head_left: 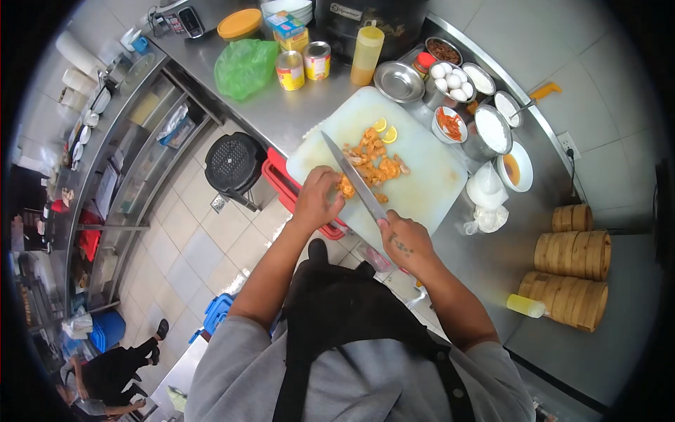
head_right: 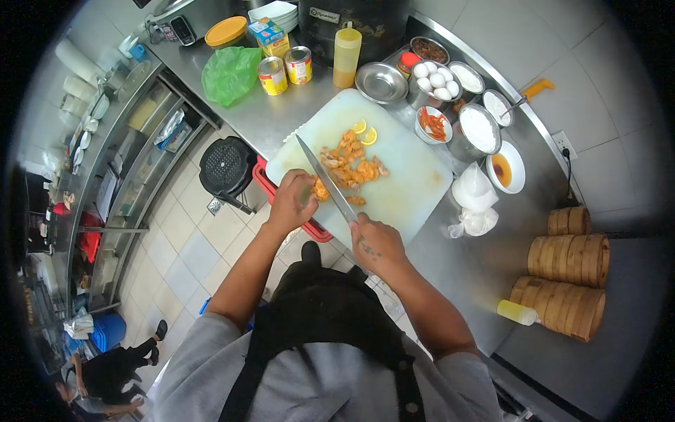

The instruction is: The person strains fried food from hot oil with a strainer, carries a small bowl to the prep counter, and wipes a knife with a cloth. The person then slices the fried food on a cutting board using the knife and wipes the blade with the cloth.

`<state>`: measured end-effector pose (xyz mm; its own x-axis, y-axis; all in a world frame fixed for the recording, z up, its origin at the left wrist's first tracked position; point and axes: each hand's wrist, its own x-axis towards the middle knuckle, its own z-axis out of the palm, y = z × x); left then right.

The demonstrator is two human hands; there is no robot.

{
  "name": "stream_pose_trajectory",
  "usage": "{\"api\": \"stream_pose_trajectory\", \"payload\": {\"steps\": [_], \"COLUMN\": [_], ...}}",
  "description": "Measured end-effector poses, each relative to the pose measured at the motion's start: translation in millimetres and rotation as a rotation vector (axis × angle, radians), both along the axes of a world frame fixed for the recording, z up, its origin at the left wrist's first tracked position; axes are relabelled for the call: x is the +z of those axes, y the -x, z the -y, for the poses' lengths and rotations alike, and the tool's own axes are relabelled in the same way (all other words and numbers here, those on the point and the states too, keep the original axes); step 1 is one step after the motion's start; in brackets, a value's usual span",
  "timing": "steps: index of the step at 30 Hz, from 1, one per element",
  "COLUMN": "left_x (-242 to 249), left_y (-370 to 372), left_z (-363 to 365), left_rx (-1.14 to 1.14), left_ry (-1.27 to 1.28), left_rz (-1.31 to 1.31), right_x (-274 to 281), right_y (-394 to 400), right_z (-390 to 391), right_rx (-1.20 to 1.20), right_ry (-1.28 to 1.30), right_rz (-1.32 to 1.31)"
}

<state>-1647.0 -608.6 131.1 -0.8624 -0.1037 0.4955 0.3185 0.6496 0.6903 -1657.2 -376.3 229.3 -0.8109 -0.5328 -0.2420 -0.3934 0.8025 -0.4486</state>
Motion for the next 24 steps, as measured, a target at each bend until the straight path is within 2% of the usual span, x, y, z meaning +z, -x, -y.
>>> {"api": "stream_pose_trajectory", "payload": {"steps": [4, 9, 16, 22, 24], "left_x": [2.4, 3.5, -7.9, -4.7, -9.3], "left_y": [8.0, 10.9, 7.6, 11.5, 11.6], "left_z": [6.7, 8.1, 14.1, 2.5, 2.4], "left_rx": [-0.126, -0.134, -0.146, -0.114, -0.100], "left_ry": [0.045, 0.046, -0.072, -0.043, -0.084], "left_rz": [-0.027, -0.021, 0.084, -0.013, 0.034], "right_x": [13.7, 34.8, 6.1, 14.7, -2.9], "right_y": [-0.9, -6.1, 2.2, 0.2, 8.3], "right_z": [4.2, -0.5, 27.4, 20.1, 24.1], "right_rx": [-0.006, 0.023, 0.038, 0.032, 0.096], "right_ry": [-0.042, -0.083, -0.017, -0.133, 0.006], "right_rz": [0.020, 0.076, 0.022, 0.043, -0.081]}}
